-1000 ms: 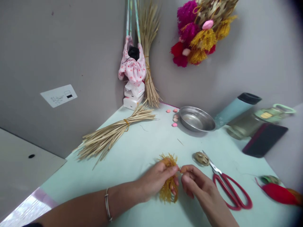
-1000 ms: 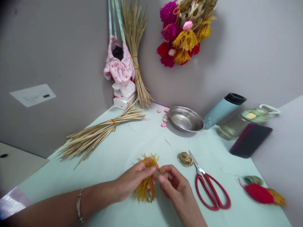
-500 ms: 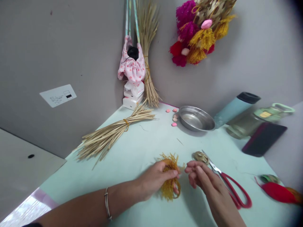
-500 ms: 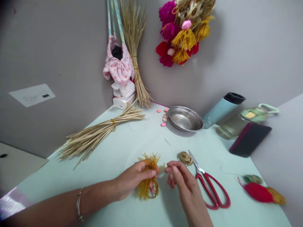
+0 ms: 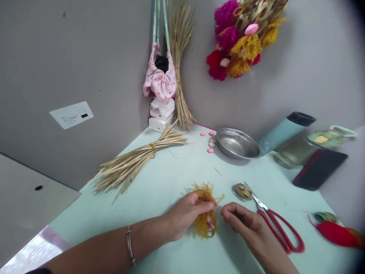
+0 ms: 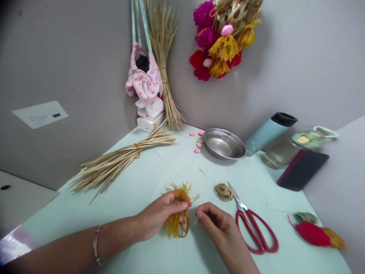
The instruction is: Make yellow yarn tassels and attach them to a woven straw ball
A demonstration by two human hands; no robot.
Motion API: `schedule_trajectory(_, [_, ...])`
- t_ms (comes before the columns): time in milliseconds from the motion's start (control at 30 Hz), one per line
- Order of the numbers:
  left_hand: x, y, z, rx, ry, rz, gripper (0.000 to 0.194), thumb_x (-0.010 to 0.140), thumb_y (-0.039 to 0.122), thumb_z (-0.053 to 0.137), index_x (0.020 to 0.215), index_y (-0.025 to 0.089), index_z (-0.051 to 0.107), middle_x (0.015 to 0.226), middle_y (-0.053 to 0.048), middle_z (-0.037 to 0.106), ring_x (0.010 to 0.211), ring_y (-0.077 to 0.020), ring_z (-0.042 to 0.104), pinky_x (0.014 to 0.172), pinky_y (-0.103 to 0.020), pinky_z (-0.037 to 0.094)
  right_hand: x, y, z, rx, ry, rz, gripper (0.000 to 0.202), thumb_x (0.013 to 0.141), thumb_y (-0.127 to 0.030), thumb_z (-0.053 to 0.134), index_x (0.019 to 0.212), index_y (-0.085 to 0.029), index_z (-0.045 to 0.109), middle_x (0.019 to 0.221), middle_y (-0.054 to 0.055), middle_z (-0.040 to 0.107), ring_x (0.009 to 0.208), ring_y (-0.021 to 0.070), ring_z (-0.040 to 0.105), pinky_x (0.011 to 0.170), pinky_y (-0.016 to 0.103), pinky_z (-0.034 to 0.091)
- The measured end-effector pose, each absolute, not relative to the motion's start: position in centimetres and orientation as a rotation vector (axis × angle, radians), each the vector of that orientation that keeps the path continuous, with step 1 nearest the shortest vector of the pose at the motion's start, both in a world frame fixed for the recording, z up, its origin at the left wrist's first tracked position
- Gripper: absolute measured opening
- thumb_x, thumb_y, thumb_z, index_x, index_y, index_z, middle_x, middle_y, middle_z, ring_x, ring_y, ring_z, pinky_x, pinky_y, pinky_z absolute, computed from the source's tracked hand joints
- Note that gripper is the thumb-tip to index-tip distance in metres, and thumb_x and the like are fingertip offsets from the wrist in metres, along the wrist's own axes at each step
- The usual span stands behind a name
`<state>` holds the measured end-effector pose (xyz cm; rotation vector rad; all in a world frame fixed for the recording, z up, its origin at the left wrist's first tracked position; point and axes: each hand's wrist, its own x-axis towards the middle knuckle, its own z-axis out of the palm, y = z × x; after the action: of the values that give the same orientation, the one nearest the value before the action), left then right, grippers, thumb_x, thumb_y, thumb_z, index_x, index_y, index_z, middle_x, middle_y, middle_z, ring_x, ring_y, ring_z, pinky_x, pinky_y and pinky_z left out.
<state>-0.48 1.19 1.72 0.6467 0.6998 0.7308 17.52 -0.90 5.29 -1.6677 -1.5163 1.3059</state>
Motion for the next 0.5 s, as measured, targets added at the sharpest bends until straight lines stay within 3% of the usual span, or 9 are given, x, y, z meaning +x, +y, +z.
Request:
schedule_trajectory(267, [-0.5,1.0,1.5,0.824,0.541,0.612,0.042,0.065,0.042,0.078,0.09,0.014,0.06,0.079,-0.001,0.058,0.058,-0.0091,0.056,0.068,-0.03,0.048,17.2,-1.2,4.7,-1.565,-1.228,1.433,0.032,0.078,-0.051,0.068,0.071,-0.02,0.067,0.056,-0.002,0.049,0.056,0.0124,0.038,0.054,0.025,0.031])
schedule_trajectory(433, [-0.5,1.0,1.3,0.78,0.502,0.545,0.033,0.07,0.037,0.074,0.088,0.013,0.06,0.076,0.0,0.057,0.058,-0.0096,0.058,0.068,-0.03,0.048,17.6,-1.4,4.0,-1.443,-1.021,1.467,0.031,0.079,-0.046,0.07,0.099,-0.022,0.069,0.08,0.002,0.065,0.056,0.01,0.04,0.057,0.026,0.036])
schedule_trajectory(500, [-0.4,1.0,1.2,0.719,0.575,0.582,0.033,0.071,0.038,0.074,0.087,0.013,0.061,0.075,0.0,0.056,0.057,-0.0104,0.059,0.065,-0.029,0.048,17.8,-1.3,4.1,-1.478,-1.085,1.344,0.028,0.082,-0.046,0.067,0.098,-0.024,0.068,0.082,0.001,0.065,0.058,0.0109,0.042,0.058,0.025,0.036])
